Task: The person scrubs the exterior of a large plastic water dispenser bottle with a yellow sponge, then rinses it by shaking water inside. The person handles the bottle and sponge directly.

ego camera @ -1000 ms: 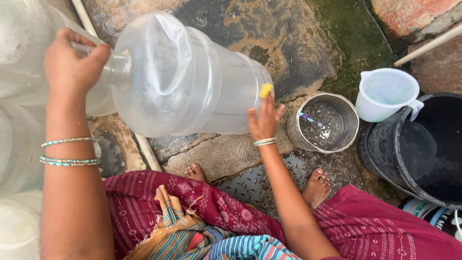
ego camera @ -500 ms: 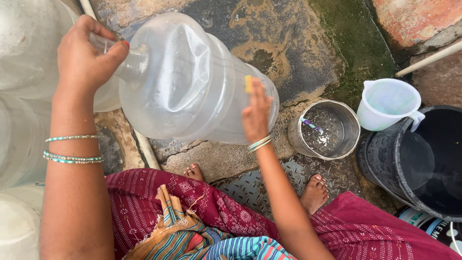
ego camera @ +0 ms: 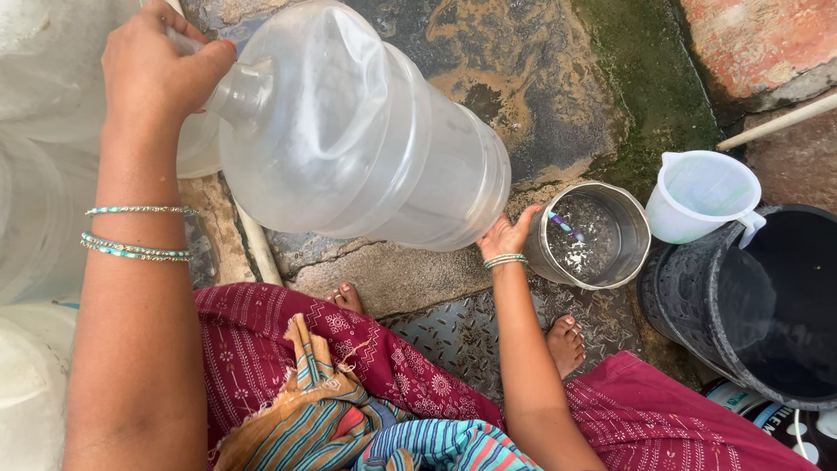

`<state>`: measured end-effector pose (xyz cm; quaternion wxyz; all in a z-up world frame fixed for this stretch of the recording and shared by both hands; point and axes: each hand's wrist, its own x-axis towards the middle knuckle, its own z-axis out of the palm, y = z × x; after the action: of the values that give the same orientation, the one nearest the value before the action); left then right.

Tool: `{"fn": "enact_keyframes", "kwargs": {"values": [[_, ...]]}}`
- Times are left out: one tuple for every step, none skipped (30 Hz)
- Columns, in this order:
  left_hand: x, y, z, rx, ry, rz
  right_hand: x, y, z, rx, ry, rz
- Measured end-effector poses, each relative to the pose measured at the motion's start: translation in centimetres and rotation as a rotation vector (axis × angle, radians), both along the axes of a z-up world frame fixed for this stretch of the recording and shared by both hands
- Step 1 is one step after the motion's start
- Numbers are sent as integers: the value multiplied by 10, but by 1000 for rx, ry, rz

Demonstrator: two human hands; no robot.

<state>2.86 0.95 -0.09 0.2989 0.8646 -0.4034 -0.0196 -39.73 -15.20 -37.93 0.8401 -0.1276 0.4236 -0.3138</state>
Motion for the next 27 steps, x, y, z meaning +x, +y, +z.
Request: {"fn": "enact_keyframes", "kwargs": {"values": [[-2,1,2,46,28,37,-2,-1,8,-36,38,-8],[-4,2,3,92,56,74,-3,-3,19,-72,75,-16],[-4,0,6,132,81,109,1,-7,32,-113,109,-26],[-4,-2,9,139,66,113,7,-10,46,-271,228,-18],[-5,-2,11,153,55,117,15,-6,61,-421,350,-8],[-6,-1,12,167,43,122,27,0,76,-572,471,3],[-8,-2,12,171,48,131,40,8,92,-707,576,6],[-8,-1,13,174,52,141,55,18,109,-841,680,10],[-10,-2,14,178,57,148,68,29,128,-974,787,11],[-10,-2,15,191,62,162,79,40,147,-1091,797,39],[-11,-2,15,201,69,175,89,50,166,-1212,806,68],[-11,-2,15,211,75,189,96,68,183,-1320,736,131],[-12,-2,14,206,72,188,98,87,198,-1424,662,196],[-12,-1,13,200,69,186,99,100,209,-1475,578,201],[-11,0,13,195,63,186,102,106,216,-1524,489,205],[-9,0,11,195,90,206,104,107,219,-1570,399,210],[-6,1,8,197,116,227,102,106,217,-1607,525,232],[-3,2,6,200,143,249,99,98,212,-1641,652,253],[-1,3,3,209,34,209,96,86,204,-1670,779,276],[1,4,0,219,-74,168,89,75,195,-1625,928,299],[4,4,-2,225,-182,127,79,60,185,-1577,1077,320],[6,7,-2,176,-68,117,68,46,177,-1510,1127,370],[7,7,-1,126,45,104,60,34,172,-1441,1176,415],[7,8,0,75,157,90,56,25,168,-1452,1156,407],[5,9,1,-70,177,-60,53,24,166,-1458,1136,402],[2,10,4,-213,196,-211,52,30,167,-1463,1116,397],[-1,10,6,-358,214,-362,58,38,170,-1519,1011,340]]}}
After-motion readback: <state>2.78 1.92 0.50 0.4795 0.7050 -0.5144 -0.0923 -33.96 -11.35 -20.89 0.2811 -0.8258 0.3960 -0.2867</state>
